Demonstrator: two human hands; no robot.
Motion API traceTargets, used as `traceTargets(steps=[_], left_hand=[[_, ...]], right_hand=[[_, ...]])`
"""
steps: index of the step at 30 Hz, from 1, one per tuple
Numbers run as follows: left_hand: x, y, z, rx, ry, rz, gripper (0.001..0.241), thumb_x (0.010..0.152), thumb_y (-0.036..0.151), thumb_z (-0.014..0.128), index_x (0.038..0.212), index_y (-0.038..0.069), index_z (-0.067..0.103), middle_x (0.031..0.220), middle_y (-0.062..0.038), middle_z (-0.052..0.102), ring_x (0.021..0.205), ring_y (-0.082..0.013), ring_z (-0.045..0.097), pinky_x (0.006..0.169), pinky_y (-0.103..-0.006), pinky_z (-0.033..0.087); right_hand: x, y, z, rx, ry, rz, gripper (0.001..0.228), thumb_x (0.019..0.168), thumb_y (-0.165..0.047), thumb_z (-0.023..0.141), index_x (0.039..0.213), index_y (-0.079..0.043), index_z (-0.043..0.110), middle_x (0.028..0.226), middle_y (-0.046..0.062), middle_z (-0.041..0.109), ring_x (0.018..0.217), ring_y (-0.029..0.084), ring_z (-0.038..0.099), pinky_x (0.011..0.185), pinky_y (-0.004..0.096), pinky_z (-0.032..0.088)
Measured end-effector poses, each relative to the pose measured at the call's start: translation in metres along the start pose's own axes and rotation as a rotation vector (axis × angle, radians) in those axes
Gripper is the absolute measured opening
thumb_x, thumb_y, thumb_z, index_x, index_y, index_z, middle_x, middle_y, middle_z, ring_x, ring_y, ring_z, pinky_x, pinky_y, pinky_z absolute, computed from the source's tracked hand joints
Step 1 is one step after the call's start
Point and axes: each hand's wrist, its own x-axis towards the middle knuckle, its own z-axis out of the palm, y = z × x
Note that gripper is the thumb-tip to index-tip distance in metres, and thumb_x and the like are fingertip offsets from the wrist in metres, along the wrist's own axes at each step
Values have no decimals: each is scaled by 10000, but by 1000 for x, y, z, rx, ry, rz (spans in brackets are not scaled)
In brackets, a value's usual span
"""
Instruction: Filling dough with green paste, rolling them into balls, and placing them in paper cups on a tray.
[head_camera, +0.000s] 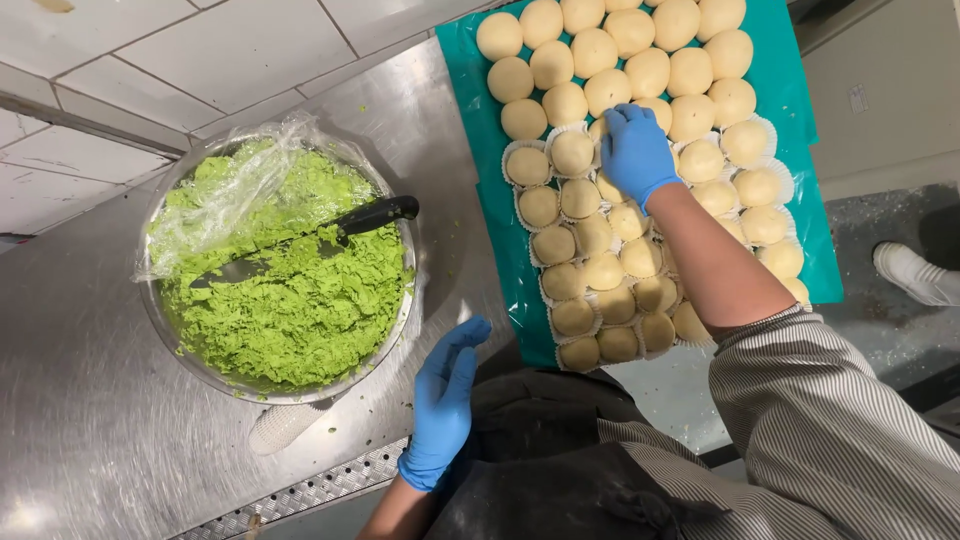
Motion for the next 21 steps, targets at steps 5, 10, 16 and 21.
traceTargets(steps=[5, 10, 16, 21], left_hand=[[-1, 3, 3, 14, 11, 33, 372, 1051, 126, 514, 1374, -38, 596, 1304, -151, 704, 1224, -209, 646, 1073, -315, 470], [-7, 10, 0, 6, 23, 28, 365, 1060, 131, 508, 1369, -41, 600, 1301, -150, 700, 1231, -202, 635, 1079, -312, 459], [-9, 11, 1, -53, 36, 51, 371, 1057, 131, 508, 1373, -44, 592, 1309, -146, 693, 1239, -202, 632, 1086, -317, 458], [-10, -2, 2, -96, 4, 13, 374, 1061, 139, 512, 1381, -36, 597, 1301, -150, 695, 1235, -211, 632, 1091, -333, 458]], right_hand=[[19, 0, -20, -50, -271, 158, 515, 871, -152, 711, 1353, 5, 622, 1227, 286, 591, 1101, 442, 572, 932, 502, 509], [17, -10, -43, -5, -316, 1, 468, 765, -194, 789, 1172, -18, 636, 1172, 288, 612, 1077, 433, 615, 885, 476, 523], [-4, 39, -37, 519, -161, 336, 318, 892, -115, 825, 1037, -44, 551, 958, 108, 594, 874, 211, 594, 768, 373, 531], [-13, -5, -78, 1134, 129, 560, 288, 950, -42, 777, 1080, -88, 524, 1000, 25, 555, 921, 127, 568, 798, 307, 547]])
